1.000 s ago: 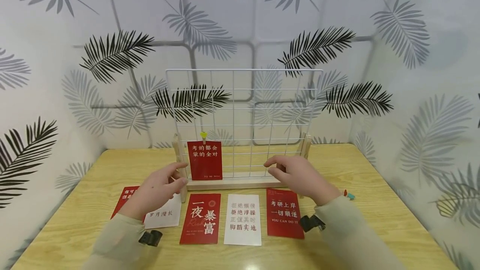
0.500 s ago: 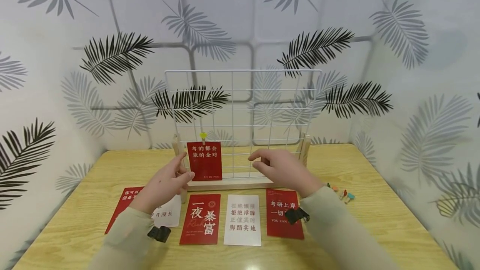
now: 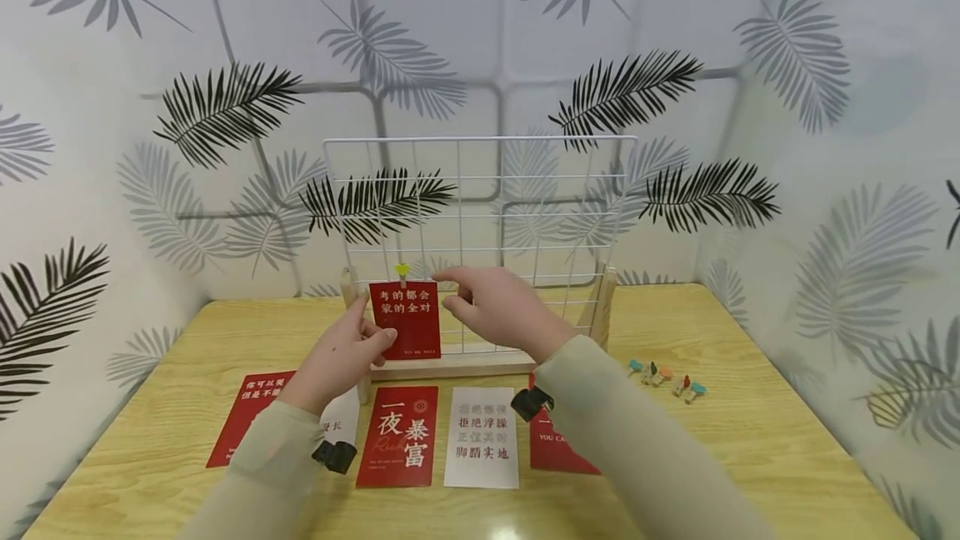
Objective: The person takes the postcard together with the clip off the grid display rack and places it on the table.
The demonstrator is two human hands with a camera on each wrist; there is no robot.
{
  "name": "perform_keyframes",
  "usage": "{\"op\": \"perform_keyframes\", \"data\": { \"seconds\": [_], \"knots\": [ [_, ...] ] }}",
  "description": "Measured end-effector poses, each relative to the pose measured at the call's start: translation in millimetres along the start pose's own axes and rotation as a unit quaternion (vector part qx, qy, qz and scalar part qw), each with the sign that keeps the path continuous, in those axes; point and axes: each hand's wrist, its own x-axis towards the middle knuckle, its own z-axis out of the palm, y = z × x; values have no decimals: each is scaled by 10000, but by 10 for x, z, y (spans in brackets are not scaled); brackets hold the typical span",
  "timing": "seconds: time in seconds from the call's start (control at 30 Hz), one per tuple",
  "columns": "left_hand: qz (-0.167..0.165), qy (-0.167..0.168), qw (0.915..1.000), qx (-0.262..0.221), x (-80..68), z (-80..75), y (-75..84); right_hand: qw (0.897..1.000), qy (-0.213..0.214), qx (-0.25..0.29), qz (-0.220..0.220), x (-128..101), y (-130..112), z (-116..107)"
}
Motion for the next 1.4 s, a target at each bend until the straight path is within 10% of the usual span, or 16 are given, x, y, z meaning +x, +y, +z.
{"op": "perform_keyframes", "data": {
  "seconds": [0.83,1.4],
  "knots": [
    [-114,1056,9934,424,87,114,48,9938,-84,-1094,200,515,-353,149],
    [167,1924,9676,1627,57,260,46,9860,222,-1596,439,605,-361,264]
  ]
}}
